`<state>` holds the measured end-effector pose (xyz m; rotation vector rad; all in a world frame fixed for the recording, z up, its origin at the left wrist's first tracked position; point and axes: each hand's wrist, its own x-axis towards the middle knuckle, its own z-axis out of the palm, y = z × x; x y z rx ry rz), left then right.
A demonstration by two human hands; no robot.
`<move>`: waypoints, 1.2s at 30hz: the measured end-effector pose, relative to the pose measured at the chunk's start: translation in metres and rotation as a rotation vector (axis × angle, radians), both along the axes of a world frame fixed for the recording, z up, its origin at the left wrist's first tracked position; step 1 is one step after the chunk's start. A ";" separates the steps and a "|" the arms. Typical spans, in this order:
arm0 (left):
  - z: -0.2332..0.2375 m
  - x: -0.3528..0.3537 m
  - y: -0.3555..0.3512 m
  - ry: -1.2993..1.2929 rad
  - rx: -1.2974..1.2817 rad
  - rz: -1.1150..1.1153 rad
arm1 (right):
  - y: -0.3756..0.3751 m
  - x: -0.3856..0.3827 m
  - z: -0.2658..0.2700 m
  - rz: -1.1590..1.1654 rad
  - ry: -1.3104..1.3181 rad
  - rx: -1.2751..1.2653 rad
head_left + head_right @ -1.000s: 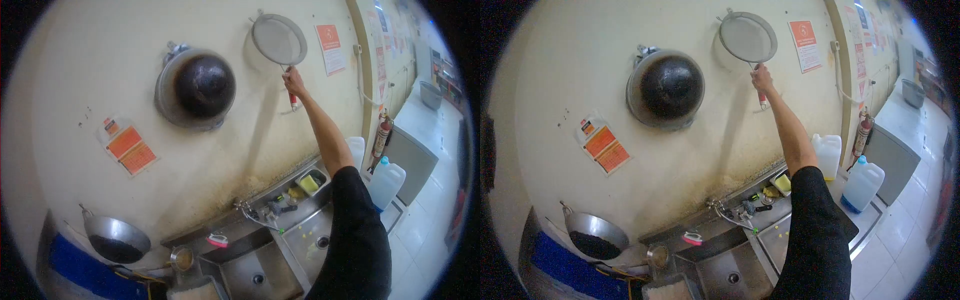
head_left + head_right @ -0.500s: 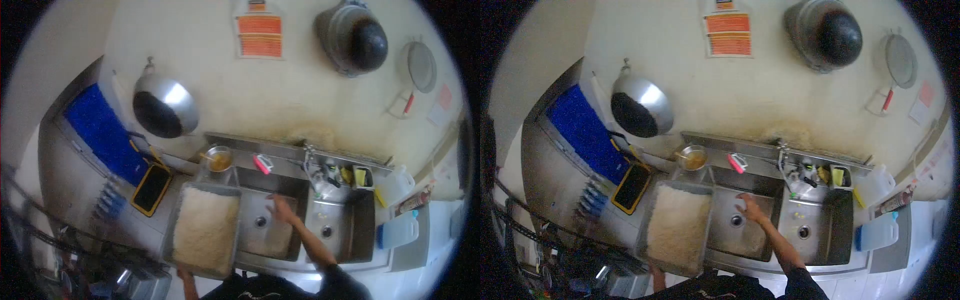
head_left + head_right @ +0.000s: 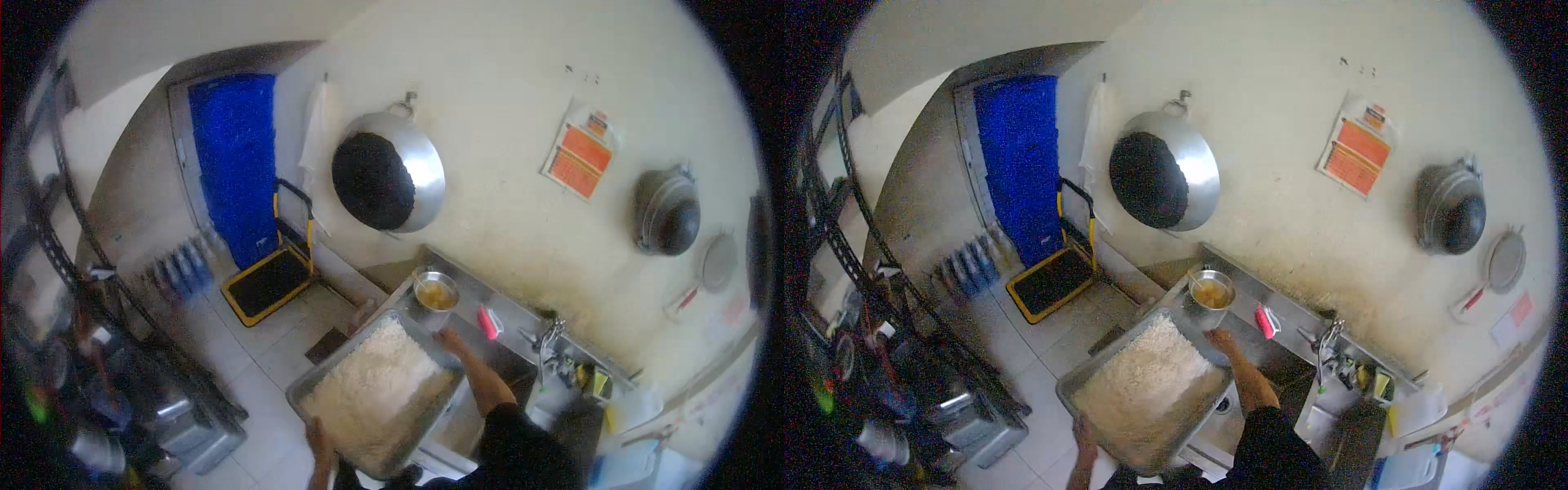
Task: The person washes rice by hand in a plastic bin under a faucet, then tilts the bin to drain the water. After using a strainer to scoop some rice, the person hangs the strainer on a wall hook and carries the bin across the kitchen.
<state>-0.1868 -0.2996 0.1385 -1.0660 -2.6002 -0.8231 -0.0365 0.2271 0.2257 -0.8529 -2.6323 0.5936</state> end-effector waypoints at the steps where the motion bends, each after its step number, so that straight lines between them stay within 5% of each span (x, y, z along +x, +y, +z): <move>1: 0.017 -0.016 -0.002 -0.074 0.027 0.004 | -0.005 0.011 -0.005 -0.085 -0.099 -0.152; 4: 0.121 -0.066 -0.006 -0.607 0.045 0.059 | -0.035 0.082 -0.050 -0.212 -0.227 -0.263; 5: 0.144 -0.082 -0.005 -0.645 -0.019 0.038 | -0.073 0.106 -0.041 -0.233 -0.033 -0.352; 7: 0.166 -0.113 0.009 -0.631 -0.156 -0.067 | -0.151 0.155 -0.023 -0.225 0.368 -0.517; 9: 0.182 -0.123 0.029 -0.567 -0.323 -0.180 | -0.248 0.178 0.065 -0.589 0.267 -0.535; 12: 0.132 -0.115 0.073 -0.411 -0.463 -0.320 | -0.326 0.259 0.020 -0.955 0.512 -0.538; 15: 0.135 -0.079 0.110 -0.091 -0.637 -0.846 | -0.424 0.338 0.010 -1.193 0.705 -0.396; 16: 0.167 -0.046 0.122 -0.020 -0.686 -0.947 | -0.466 0.340 0.049 -1.294 0.729 -0.370; 17: 0.214 0.000 0.134 -0.319 -0.676 -0.829 | -0.509 0.342 0.091 -1.393 0.756 -0.344; 18: 0.241 0.041 0.144 -0.606 -0.670 -0.679 | -0.540 0.363 0.101 -1.542 0.555 -0.477; 19: 0.246 0.075 0.152 -0.534 -0.734 -0.772 | -0.571 0.381 0.087 -1.664 0.558 -0.394; 20: 0.245 0.110 0.161 -0.500 -0.677 -0.800 | -0.604 0.374 0.136 -1.754 0.706 -0.467; 27: 0.212 0.342 0.174 -0.413 -0.680 -1.379 | -0.800 0.426 0.138 -2.239 0.945 -0.164; 30: 0.143 0.458 0.182 -0.424 -0.744 -1.508 | -0.848 0.462 0.204 -2.410 1.017 -0.111; 34: 0.198 0.607 0.087 -0.409 -0.616 -1.677 | -0.916 0.513 0.174 -2.644 0.915 0.035; 36: 0.225 0.680 0.054 -0.339 -0.918 -1.774 | -0.949 0.540 0.167 -2.749 0.875 0.142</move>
